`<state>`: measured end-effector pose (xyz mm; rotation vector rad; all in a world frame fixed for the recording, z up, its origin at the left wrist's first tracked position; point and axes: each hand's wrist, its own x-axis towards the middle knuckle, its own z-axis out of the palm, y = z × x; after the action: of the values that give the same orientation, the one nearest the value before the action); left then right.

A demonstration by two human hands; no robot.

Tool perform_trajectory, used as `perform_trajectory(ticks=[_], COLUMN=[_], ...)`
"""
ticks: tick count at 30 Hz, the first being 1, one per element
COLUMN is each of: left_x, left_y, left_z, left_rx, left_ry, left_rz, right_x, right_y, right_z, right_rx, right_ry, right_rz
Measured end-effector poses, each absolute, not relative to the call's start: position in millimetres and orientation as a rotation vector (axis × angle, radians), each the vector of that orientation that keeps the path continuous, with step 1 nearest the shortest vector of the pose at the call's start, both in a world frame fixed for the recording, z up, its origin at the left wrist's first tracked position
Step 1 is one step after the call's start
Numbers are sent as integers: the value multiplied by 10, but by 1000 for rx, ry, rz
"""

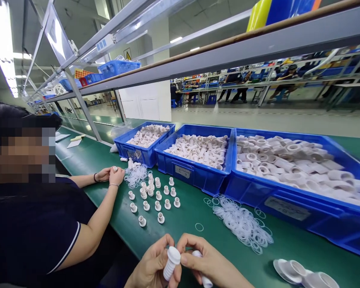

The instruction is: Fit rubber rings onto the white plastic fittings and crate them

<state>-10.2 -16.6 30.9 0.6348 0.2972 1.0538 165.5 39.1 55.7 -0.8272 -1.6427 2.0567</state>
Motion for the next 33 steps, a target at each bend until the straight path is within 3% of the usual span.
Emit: perform_trajectory(ticks=[14, 19, 22, 24, 26, 33], left_x=[-268, -885, -1213, -1334, -1384, -788], left_y=[-214, -190, -101, -33, 18, -117], left_z=[431, 601, 436, 249, 95, 74], left_rx=[597, 1026, 1416, 1560, 1573, 1239], left_ry=[475, 1301, 1914, 2066, 2092, 1885], left_rz=[1176, 1404, 1275, 1119, 1067, 1500], right_x=[1491, 1711, 1855, 1932, 1998, 2005], right_y=[320, 365, 398, 418, 433, 356], right_z=[741, 430, 348, 366, 405, 312], right_rx=[-840, -1130, -1248, -1302, -1336, -1286], right_ry=[-1829, -1823, -1744, -1614, -1443, -1334], right_rz=[1751, 1553, 1504, 1435, 1332, 1124])
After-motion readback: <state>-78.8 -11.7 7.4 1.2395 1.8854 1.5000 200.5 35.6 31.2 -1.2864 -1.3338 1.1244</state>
